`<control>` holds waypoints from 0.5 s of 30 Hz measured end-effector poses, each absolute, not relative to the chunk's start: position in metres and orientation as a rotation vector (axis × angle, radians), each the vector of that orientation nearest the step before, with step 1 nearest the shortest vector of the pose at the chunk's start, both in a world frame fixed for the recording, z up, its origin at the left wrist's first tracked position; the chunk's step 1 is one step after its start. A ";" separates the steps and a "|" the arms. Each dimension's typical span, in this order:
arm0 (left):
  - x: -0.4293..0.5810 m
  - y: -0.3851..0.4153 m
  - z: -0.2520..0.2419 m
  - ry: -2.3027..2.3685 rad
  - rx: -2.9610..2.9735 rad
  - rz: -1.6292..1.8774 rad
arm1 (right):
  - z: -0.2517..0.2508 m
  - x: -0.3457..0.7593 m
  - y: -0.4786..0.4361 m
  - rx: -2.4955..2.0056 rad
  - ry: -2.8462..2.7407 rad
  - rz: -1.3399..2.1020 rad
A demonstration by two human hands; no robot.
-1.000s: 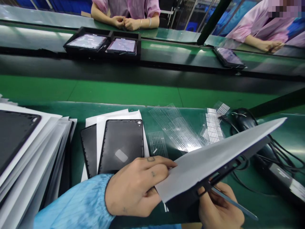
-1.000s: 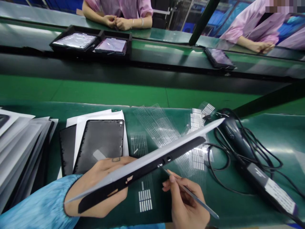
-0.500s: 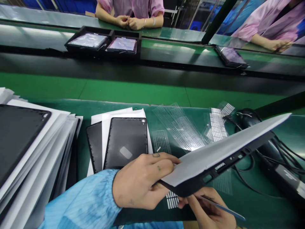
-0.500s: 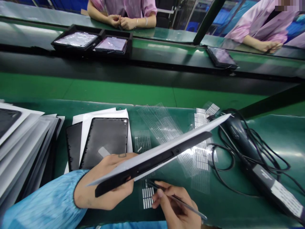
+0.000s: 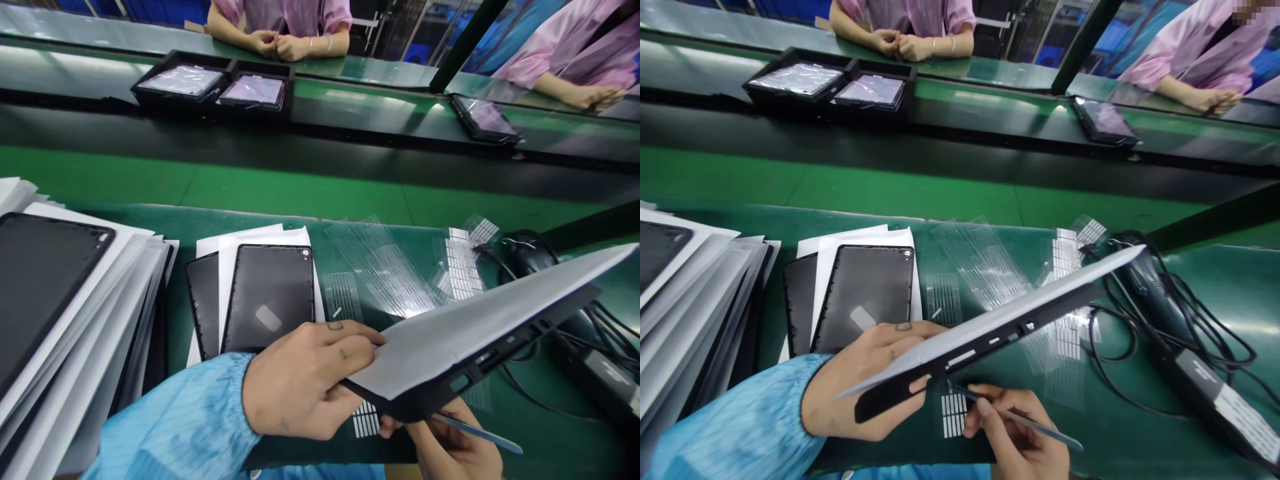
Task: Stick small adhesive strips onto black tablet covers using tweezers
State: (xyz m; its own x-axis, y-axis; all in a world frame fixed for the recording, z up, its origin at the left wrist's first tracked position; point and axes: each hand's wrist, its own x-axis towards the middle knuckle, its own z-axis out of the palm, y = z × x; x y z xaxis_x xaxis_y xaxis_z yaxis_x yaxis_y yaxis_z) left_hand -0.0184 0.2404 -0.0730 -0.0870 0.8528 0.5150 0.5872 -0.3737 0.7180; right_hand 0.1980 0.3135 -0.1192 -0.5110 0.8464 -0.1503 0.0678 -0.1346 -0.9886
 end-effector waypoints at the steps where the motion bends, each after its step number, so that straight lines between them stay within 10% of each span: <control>1: -0.018 0.240 -0.073 1.571 1.921 1.447 | -0.122 0.202 0.318 -0.980 -1.604 1.722; 15: -0.013 0.240 -0.081 1.507 1.693 1.524 | -0.116 0.203 0.318 -1.021 -1.581 1.674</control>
State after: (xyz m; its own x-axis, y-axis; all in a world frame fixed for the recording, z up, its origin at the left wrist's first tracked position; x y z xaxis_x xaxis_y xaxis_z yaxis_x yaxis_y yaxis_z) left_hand -0.0133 0.2395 -0.0809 -0.1805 0.8780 0.4434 0.4332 -0.3338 0.8372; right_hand 0.2030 0.3184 -0.1161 -0.5145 0.8488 -0.1218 0.0733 -0.0980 -0.9925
